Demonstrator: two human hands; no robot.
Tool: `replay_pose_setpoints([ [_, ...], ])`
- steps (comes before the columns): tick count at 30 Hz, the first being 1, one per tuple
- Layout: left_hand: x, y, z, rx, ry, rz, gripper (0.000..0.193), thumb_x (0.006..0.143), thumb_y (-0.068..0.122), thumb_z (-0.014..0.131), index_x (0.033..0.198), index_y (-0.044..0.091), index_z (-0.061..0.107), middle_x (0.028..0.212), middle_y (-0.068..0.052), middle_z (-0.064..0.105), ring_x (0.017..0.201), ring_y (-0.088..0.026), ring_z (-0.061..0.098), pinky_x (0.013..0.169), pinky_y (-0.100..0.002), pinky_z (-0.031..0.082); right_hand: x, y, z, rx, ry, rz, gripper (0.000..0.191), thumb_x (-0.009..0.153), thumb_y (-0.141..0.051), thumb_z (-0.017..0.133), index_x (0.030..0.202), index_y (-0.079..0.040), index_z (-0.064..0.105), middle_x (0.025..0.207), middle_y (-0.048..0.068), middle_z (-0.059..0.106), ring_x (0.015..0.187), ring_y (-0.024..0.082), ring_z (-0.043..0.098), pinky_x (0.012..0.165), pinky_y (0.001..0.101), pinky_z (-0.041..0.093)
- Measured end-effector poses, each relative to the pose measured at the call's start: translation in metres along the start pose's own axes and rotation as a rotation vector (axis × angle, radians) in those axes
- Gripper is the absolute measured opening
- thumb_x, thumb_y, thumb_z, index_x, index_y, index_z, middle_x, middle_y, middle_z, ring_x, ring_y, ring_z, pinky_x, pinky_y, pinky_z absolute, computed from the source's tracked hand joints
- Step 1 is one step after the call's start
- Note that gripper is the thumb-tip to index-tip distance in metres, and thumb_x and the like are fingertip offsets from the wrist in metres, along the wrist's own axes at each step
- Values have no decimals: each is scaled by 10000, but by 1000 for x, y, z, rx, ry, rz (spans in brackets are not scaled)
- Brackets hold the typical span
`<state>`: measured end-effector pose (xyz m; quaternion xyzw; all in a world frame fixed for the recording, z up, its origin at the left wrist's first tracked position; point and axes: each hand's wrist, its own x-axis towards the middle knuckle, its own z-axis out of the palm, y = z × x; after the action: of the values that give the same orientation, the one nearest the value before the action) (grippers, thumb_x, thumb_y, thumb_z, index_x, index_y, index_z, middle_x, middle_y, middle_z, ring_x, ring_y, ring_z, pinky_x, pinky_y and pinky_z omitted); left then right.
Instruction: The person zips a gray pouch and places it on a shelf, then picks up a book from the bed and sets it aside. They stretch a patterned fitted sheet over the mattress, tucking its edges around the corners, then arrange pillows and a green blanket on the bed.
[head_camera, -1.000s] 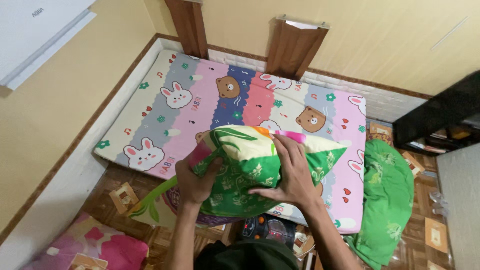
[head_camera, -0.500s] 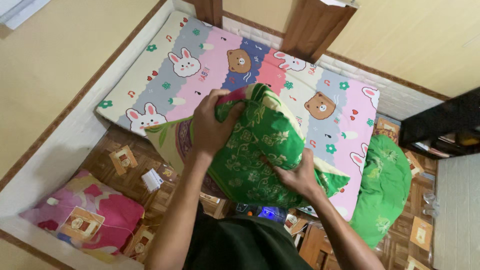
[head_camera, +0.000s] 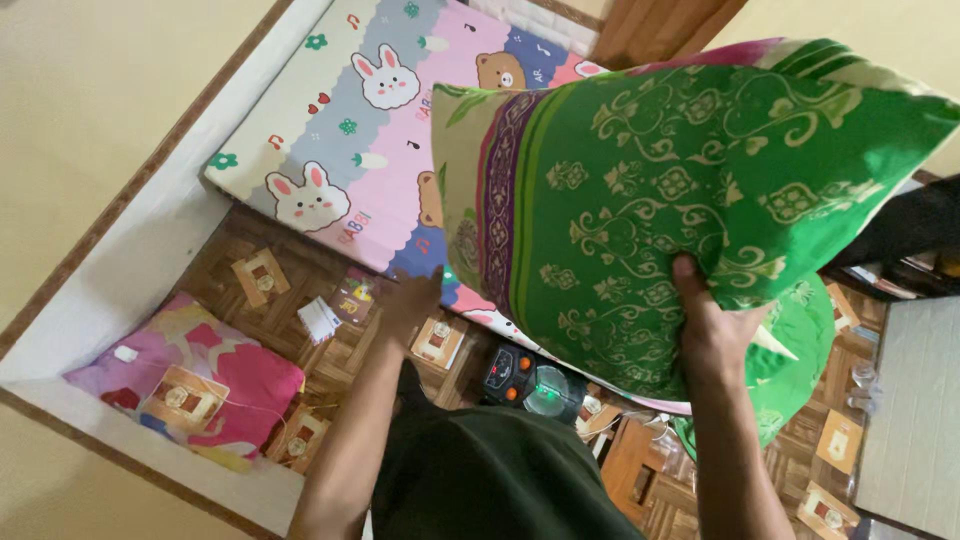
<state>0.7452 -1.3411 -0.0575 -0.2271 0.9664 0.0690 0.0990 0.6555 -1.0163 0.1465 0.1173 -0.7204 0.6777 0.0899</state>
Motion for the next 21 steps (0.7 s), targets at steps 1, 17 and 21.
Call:
replay_pose_setpoints([
  [1, 7, -8, -5, -277, -357, -329, 650, 1102, 602, 257, 1546, 163, 436, 1728, -219, 126, 1560, -534, 61, 1244, -688, 76, -1, 0, 0, 20, -1, -7, 681, 922, -158, 837, 1467, 26, 473, 1369, 93, 607, 1241, 198, 575, 1117, 347, 457],
  [17, -64, 65, -26, -809, 823, 696, 670, 983, 527, 502, 1560, 204, 390, 1646, -234, 275, 1549, -449, 247, 1267, -617, 193, -26, 9, 52, -5, -101, 40, 491, 878, -131, 848, 1277, 24, 609, 1174, 60, 696, 1035, 166, 667, 937, 319, 546],
  [21, -61, -14, 49, -88, 8, 138, 557, 1096, 231, 396, 1626, 90, 294, 1592, -363, 269, 1452, -554, 264, 1082, -734, 238, -35, 4, 56, -109, -225, -25, 474, 855, -129, 880, 1234, 26, 640, 1152, 68, 720, 995, 159, 686, 901, 312, 569],
])
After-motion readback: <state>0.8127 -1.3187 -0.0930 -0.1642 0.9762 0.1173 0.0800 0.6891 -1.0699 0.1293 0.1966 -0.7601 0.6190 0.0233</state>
